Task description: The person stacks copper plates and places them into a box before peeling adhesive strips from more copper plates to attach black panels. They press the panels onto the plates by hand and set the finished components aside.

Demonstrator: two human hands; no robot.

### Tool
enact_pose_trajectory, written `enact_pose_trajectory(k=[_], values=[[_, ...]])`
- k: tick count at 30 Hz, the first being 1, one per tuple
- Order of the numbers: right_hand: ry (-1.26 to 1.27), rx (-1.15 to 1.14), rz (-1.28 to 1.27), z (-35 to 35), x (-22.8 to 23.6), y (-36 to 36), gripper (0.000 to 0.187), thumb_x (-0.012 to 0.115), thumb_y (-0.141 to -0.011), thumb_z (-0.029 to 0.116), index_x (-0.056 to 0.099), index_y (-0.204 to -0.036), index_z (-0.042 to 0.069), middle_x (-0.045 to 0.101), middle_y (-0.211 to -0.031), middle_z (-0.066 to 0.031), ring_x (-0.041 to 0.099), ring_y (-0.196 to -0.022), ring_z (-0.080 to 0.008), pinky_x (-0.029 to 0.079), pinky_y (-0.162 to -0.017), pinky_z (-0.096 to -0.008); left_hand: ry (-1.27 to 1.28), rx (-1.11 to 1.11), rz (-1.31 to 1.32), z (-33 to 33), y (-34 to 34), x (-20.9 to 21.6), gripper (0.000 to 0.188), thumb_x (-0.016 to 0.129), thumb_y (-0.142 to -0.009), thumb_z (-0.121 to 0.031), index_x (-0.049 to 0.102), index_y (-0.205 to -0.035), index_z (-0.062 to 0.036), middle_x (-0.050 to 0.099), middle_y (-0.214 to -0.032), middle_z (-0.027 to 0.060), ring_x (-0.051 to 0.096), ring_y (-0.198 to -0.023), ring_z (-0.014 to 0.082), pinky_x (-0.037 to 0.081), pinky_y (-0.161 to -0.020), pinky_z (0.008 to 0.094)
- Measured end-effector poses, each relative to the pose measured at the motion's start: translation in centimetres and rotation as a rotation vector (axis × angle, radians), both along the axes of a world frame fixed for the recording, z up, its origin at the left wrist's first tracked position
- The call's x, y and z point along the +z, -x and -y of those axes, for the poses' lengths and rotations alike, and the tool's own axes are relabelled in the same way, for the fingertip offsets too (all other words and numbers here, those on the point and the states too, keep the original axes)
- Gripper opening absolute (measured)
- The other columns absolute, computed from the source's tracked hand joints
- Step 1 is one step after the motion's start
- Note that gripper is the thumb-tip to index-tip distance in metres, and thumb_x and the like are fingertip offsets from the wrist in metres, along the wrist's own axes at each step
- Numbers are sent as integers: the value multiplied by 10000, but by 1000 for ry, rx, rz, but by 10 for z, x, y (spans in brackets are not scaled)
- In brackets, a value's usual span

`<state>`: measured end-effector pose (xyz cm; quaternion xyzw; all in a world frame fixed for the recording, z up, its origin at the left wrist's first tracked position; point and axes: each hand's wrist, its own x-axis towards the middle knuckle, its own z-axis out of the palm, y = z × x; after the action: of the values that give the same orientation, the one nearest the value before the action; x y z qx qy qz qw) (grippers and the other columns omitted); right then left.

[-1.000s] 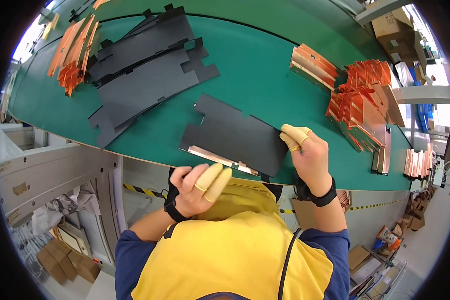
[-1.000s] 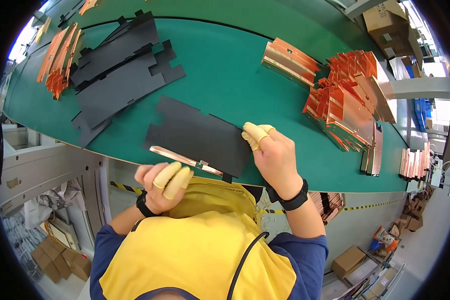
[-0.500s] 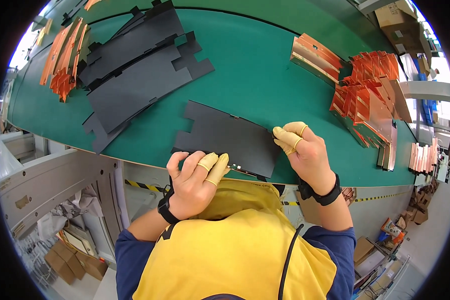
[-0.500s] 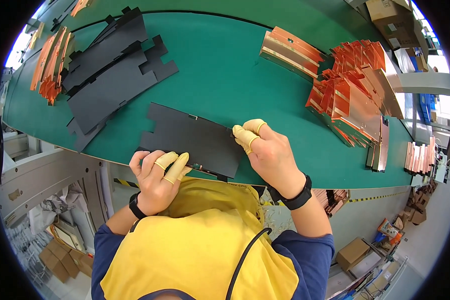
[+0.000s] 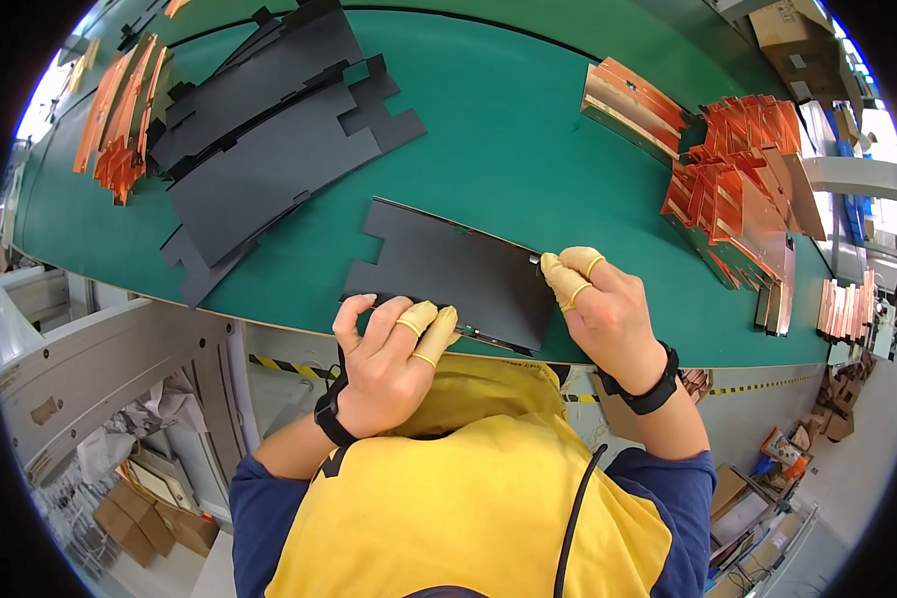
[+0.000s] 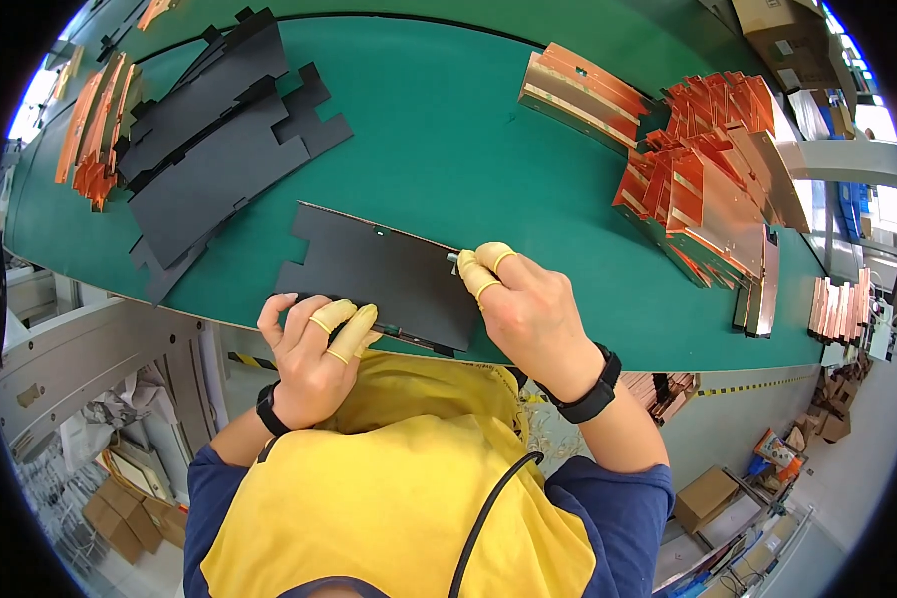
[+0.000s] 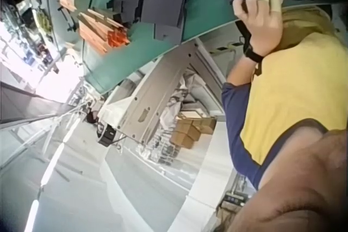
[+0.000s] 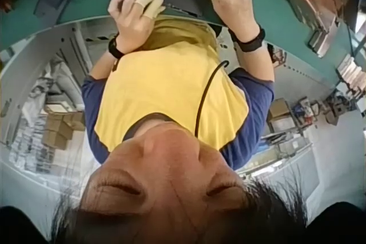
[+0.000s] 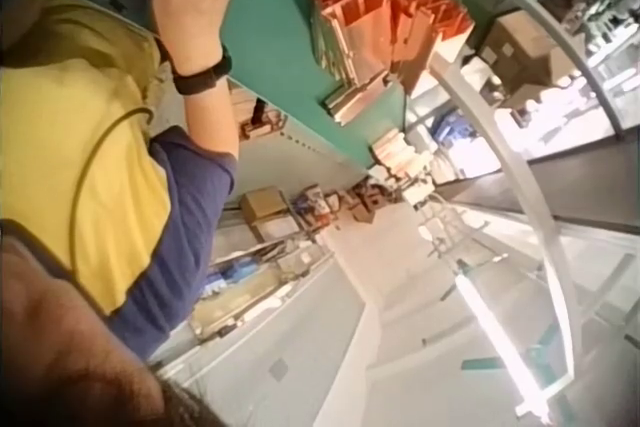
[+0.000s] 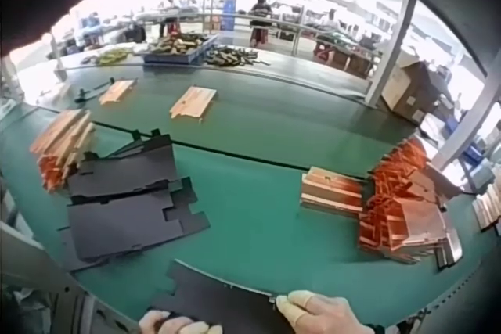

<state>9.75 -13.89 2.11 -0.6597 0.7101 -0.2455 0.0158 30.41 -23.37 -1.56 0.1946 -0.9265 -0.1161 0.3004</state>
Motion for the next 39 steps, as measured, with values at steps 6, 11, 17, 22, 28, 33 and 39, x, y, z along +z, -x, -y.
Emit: enact_pose_trajectory(k=[6,11,17,22,28,33,39], values=[[-18,16,-33,1,-1,-1,250,662,-678,-67,677,-905,36,599,-848,-65,579,-599,-201,481,-506,-284,9,10,3,0,0,0,206,726,-657,-118,693,-850,-53,602,-866,26,559,-833,173,317,-893,426],[-21,23,-58,1,-1,0,266,659,-671,-69,677,-912,40,595,-851,-55,574,-599,-190,477,-497,-279,2,7,2,0,1,0,197,724,-660,-119,690,-843,-56,597,-871,26,559,-836,172,314,-903,428],[-26,40,-75,0,-3,0,255,660,-670,-65,675,-903,38,583,-839,-45,560,-591,-176,468,-485,-272,4,3,22,-1,1,-1,192,721,-663,-119,689,-842,-57,593,-879,26,559,-840,170,310,-914,431],[-13,49,-75,0,-7,0,246,666,-668,-60,672,-897,30,576,-826,-43,559,-600,-173,465,-481,-272,11,8,13,-2,1,-3,186,716,-666,-115,687,-840,-56,590,-880,25,558,-843,165,307,-919,431],[-58,97,-111,-1,-8,1,240,642,-679,-49,659,-910,9,565,-840,-42,561,-615,-164,467,-497,-274,9,5,14,-2,2,-2,174,709,-677,-106,688,-840,-51,589,-878,29,568,-829,169,301,-928,431],[-150,204,-178,-1,-5,4,264,606,-687,-24,645,-947,2,559,-888,-46,554,-621,-153,467,-532,-273,7,-53,26,4,1,4,214,696,-650,-83,692,-858,-33,600,-838,38,588,-796,179,372,-932,434],[-190,176,-264,2,5,-13,378,616,-689,33,611,-1066,9,564,-958,-67,563,-672,-166,475,-593,-292,-4,-221,91,18,3,9,215,686,-648,-84,694,-856,-32,595,-738,44,601,-723,188,488,-877,413]])
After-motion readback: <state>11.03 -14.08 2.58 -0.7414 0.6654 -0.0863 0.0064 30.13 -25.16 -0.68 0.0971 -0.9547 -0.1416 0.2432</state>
